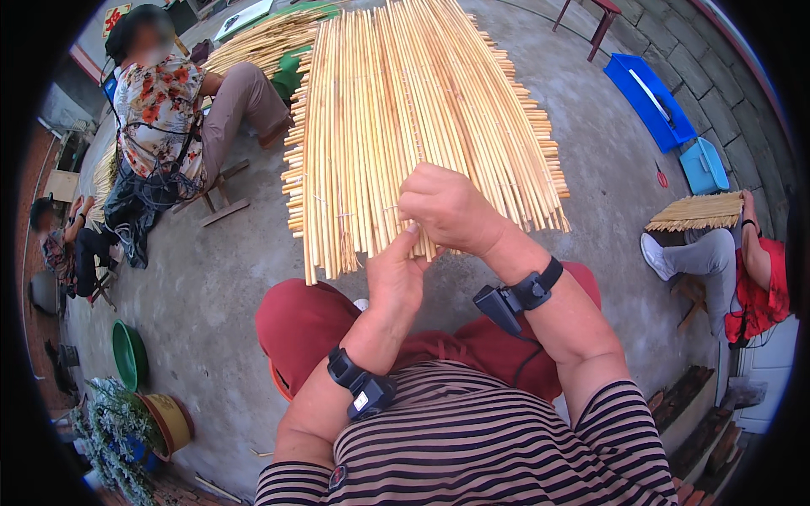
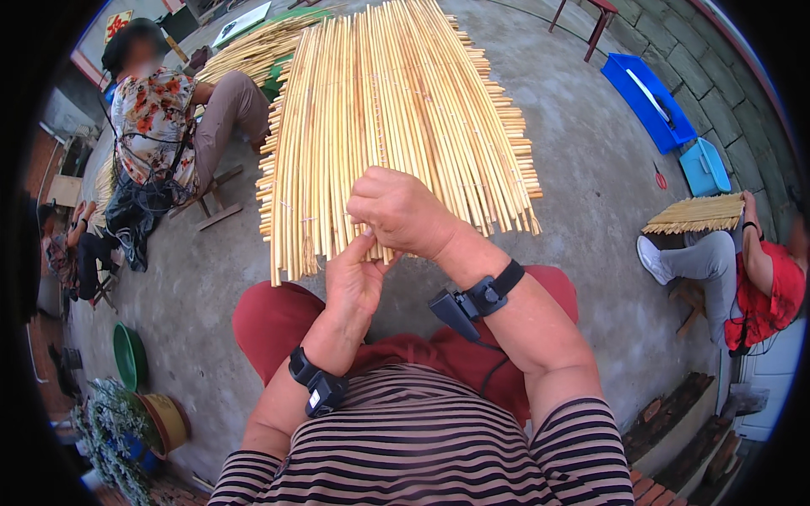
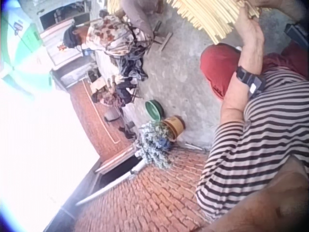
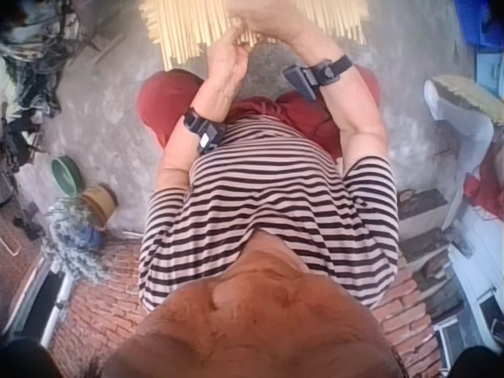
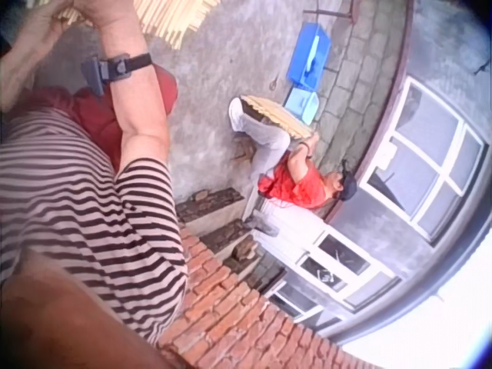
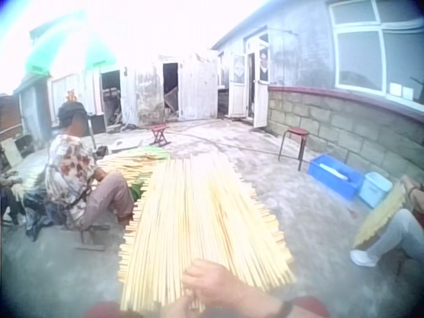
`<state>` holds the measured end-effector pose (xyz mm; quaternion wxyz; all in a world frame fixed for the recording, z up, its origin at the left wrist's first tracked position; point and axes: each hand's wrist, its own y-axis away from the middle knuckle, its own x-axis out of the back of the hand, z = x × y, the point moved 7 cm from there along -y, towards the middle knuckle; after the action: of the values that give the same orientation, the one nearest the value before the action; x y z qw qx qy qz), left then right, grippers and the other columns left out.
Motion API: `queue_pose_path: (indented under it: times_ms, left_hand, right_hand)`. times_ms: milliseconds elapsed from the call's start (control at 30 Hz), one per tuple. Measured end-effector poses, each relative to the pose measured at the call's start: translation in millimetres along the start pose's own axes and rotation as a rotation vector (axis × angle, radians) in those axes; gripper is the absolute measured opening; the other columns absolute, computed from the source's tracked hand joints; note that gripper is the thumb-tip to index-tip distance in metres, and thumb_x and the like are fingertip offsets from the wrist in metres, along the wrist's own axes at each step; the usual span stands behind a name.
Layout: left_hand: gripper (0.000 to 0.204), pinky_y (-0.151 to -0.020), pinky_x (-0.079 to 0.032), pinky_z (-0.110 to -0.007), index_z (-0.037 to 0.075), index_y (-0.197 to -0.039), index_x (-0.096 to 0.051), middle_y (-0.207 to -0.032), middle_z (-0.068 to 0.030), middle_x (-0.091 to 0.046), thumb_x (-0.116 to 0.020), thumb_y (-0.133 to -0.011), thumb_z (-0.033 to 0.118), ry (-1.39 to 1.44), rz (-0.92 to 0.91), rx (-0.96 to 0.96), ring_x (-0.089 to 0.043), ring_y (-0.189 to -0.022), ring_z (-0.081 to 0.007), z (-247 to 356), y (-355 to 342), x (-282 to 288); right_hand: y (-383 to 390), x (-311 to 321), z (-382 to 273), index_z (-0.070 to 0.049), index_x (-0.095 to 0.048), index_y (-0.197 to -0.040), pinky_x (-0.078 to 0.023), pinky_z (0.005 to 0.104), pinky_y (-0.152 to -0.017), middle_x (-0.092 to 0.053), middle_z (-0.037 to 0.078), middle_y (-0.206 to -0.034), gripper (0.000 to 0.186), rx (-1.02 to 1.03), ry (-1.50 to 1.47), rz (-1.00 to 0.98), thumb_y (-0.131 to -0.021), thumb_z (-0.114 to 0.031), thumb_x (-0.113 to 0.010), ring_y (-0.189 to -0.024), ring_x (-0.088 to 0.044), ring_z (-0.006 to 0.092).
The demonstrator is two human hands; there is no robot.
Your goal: The person weaves together wooden sticks using string by threading and looping the cord around individual sticks to form a mat.
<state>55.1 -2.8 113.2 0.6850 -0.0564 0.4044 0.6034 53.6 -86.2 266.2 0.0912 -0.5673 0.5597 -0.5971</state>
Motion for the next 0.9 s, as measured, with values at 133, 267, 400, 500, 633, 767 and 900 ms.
queue_pose_path:
  times_ms: [133,267,400,500,633,767,900]
  left_hand:
    - [0.035,-0.080,-0.056,-0.044,0.003,-0.125,-0.046,-0.114,-0.0110,-0.059,-0.056,-0.091,0.009,0.070,-0.016,0.104,-0.062,-0.097,-0.0249,-22,-5,9]
    - [0.037,-0.084,-0.055,-0.046,0.003,-0.127,-0.044,-0.118,-0.0122,-0.057,-0.055,-0.092,0.010,0.043,-0.088,0.105,-0.060,-0.102,-0.0268,-18,7,-5]
    - [0.040,-0.083,-0.054,-0.046,0.003,-0.126,-0.045,-0.119,-0.0119,-0.057,-0.059,-0.090,0.013,0.026,-0.096,0.115,-0.061,-0.101,-0.0268,-19,7,-8]
    - [0.039,-0.082,-0.054,-0.044,0.003,-0.125,-0.047,-0.117,-0.0110,-0.058,-0.060,-0.090,0.014,-0.010,-0.083,0.103,-0.061,-0.100,-0.0264,-20,7,0]
    - [0.036,-0.078,-0.054,-0.042,0.003,-0.122,-0.050,-0.113,-0.0100,-0.060,-0.061,-0.090,0.015,-0.049,-0.093,0.083,-0.061,-0.098,-0.0252,-18,7,1]
    - [0.035,-0.076,-0.055,-0.042,0.004,-0.122,-0.050,-0.111,-0.0099,-0.061,-0.060,-0.090,0.013,-0.067,-0.096,0.049,-0.062,-0.095,-0.0232,-16,8,3]
    - [0.036,-0.074,-0.057,-0.042,0.003,-0.123,-0.050,-0.111,-0.0094,-0.061,-0.059,-0.089,0.010,-0.072,-0.070,0.019,-0.063,-0.094,-0.0209,-13,4,12]
  right_hand:
    - [-23,47,2,-0.004,-0.056,-0.084,-0.045,0.0226,-0.057,-0.064,0.006,-0.085,0.005,-0.345,-0.322,0.348,-0.087,-0.007,-0.060,-0.065,-0.056,0.0126]
    - [12,41,43,-0.004,-0.053,-0.092,-0.053,0.0204,-0.063,-0.065,0.008,-0.084,0.015,-0.901,-0.863,0.309,-0.097,-0.019,-0.050,-0.059,-0.056,0.0078]
    - [9,80,33,-0.003,-0.057,-0.093,-0.056,0.0312,-0.073,-0.061,0.004,-0.073,0.012,-0.539,-1.073,0.589,-0.097,-0.011,-0.048,-0.069,-0.060,0.0095]
    - [20,145,20,-0.001,-0.059,-0.093,-0.055,0.0337,-0.082,-0.060,0.002,-0.073,0.012,-0.101,-0.437,0.774,-0.096,-0.009,-0.050,-0.070,-0.059,0.0103]
    - [43,145,63,-0.001,-0.064,-0.090,-0.052,0.0314,-0.079,-0.061,0.002,-0.075,0.010,-0.529,-0.118,0.577,-0.091,-0.008,-0.056,-0.071,-0.058,0.0074]
    - [62,67,87,-0.004,-0.065,-0.086,-0.049,0.0323,-0.071,-0.064,0.007,-0.081,0.009,-0.893,-0.139,-0.053,-0.085,-0.012,-0.062,-0.073,-0.059,0.0147]
    - [57,12,58,-0.007,-0.065,-0.097,-0.050,0.0366,-0.074,-0.064,0.011,-0.088,0.023,-0.571,0.040,-0.287,-0.076,-0.018,-0.068,-0.081,-0.062,0.0277]
